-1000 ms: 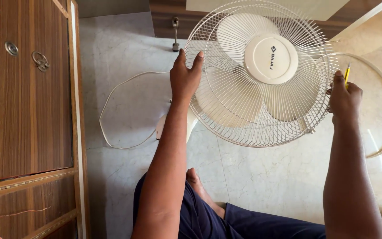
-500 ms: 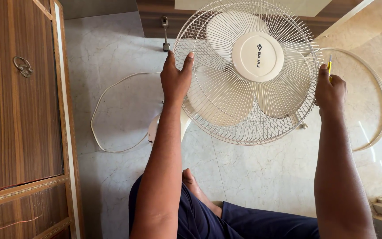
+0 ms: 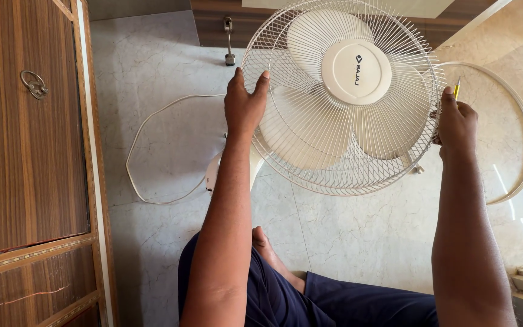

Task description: The person sits on the floor and reassembles a white electric fan by attaching the front wire grille to the fan body. They align the grille, press it into place, and adjust the power cord to route it through the grille opening.

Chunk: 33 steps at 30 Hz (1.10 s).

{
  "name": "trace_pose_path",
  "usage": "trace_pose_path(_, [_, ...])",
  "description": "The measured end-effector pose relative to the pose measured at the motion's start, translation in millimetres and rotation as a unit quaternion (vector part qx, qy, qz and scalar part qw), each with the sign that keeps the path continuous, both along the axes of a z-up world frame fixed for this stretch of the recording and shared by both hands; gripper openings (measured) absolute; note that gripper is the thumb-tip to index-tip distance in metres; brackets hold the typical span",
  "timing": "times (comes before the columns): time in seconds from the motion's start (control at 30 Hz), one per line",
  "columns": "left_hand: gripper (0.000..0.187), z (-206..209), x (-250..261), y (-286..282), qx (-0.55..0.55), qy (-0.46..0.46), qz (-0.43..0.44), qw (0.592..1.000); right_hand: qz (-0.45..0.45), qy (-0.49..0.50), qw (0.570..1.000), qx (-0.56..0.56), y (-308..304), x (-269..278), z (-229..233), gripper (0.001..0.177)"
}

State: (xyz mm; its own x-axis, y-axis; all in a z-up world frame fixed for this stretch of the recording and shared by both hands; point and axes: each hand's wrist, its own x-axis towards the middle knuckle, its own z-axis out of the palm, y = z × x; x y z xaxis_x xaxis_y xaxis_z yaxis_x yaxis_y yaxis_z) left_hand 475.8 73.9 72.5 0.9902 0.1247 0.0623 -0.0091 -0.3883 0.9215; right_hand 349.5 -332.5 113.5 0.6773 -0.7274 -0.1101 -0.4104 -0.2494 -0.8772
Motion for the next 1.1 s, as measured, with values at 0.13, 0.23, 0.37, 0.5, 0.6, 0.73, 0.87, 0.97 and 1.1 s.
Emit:
trace_pose_path(0.13, [0.098, -3.8, 1.4, -0.6, -0.005, 0.004, 0.003, 1.0, 0.007, -0.023, 1.0, -0.002, 0.7, -0.2, -1.7, 0.053])
trace_pose_path(0.23, [0.101, -5.3, 2.7, -0.8, -0.009, 0.007, 0.003, 1.0, 0.01, -0.024, 0.999, -0.037, 3.2, -0.1, -0.2, 0.059])
trace_pose_path(0.37, [0.103, -4.1, 1.6, -1.0, -0.023, 0.007, 0.001, 1.0, 0.008, -0.011, 0.997, -0.074, 6.6, -1.9, -1.5, 0.062])
trace_pose_path(0.5, [0.105, 0.8, -0.5, -0.9, -0.065, 0.017, 0.006, 0.998, 0.027, -0.043, 0.991, -0.128, 2.5, -4.7, -11.4, 0.066])
trace_pose_path(0.6, [0.109, 5.8, 0.2, 1.6, -0.142, 0.043, 0.005, 0.989, 0.027, -0.067, 0.988, -0.138, -3.1, -5.5, -18.6, 0.066])
trace_pose_path(0.73, [0.113, 10.9, -1.1, 2.9, -0.194, 0.067, -0.006, 0.979, 0.026, -0.091, 0.986, -0.138, -4.2, -10.8, -23.4, 0.065])
trace_pose_path(0.87, [0.114, 15.4, -2.8, 4.3, -0.209, 0.089, 0.006, 0.974, 0.015, -0.079, 0.987, -0.138, -0.7, -14.8, -22.3, 0.063])
trace_pose_path(0.97, [0.116, 14.9, -2.7, 4.2, -0.211, 0.094, 0.0, 0.973, 0.01, -0.071, 0.985, -0.157, 0.5, -17.6, -21.7, 0.063])
trace_pose_path(1.1, [0.116, 10.1, -2.2, 0.5, -0.184, 0.07, 0.004, 0.98, 0.022, -0.086, 0.984, -0.155, 2.1, -17.3, -22.5, 0.061])
